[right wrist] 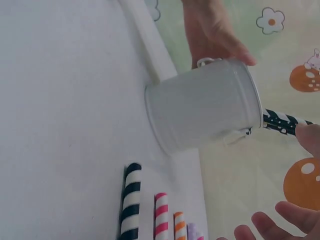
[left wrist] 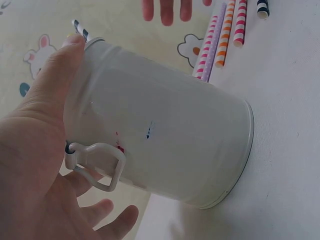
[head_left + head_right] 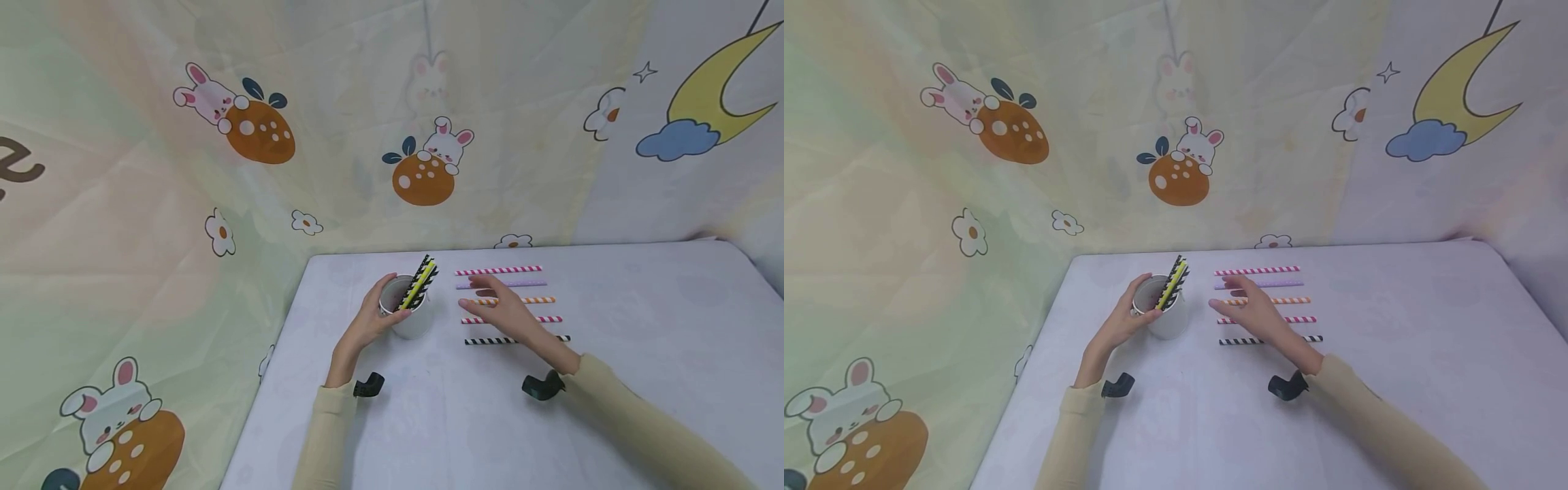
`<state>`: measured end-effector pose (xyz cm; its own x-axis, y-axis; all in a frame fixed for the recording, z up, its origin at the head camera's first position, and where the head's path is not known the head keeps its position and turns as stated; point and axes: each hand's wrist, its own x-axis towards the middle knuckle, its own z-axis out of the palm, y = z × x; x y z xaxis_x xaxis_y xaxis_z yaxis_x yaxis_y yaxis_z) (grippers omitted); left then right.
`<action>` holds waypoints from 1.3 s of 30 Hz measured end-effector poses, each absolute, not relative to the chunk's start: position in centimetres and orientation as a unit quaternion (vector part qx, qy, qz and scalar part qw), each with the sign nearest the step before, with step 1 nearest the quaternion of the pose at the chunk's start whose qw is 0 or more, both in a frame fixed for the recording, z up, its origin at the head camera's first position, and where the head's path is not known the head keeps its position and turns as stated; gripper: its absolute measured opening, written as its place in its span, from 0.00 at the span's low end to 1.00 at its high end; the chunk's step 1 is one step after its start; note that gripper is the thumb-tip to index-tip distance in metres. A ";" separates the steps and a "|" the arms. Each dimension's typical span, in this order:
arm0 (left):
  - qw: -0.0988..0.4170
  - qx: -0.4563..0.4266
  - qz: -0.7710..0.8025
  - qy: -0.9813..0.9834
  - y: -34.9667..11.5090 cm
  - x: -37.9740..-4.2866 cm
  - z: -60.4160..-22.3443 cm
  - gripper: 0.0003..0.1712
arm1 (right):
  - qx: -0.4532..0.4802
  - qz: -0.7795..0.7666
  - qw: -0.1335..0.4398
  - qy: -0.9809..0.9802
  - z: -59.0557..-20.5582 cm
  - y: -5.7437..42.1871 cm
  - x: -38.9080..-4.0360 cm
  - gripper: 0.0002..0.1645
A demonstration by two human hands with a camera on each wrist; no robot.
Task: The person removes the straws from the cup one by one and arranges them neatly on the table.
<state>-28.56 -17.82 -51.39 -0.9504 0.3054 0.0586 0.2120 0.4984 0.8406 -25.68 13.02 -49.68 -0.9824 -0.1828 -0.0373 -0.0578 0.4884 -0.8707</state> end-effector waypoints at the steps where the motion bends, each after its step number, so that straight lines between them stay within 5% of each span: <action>1: 0.050 0.149 0.478 0.864 -17.8 -28.6 -51.4 0.51 | -0.067 -0.508 0.063 0.856 -49.6 12.9 -25.8 0.48; 39: 0.045 0.148 0.482 0.862 -17.8 -28.6 -51.5 0.50 | -0.091 -0.566 0.019 0.819 -48.2 5.5 -28.8 0.25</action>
<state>-28.63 -17.81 -51.47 -0.9520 0.2989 0.0657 0.2125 0.4911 0.8448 -28.83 5.45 -48.22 -0.9827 -0.1707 0.0725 -0.1281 0.3421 -0.9309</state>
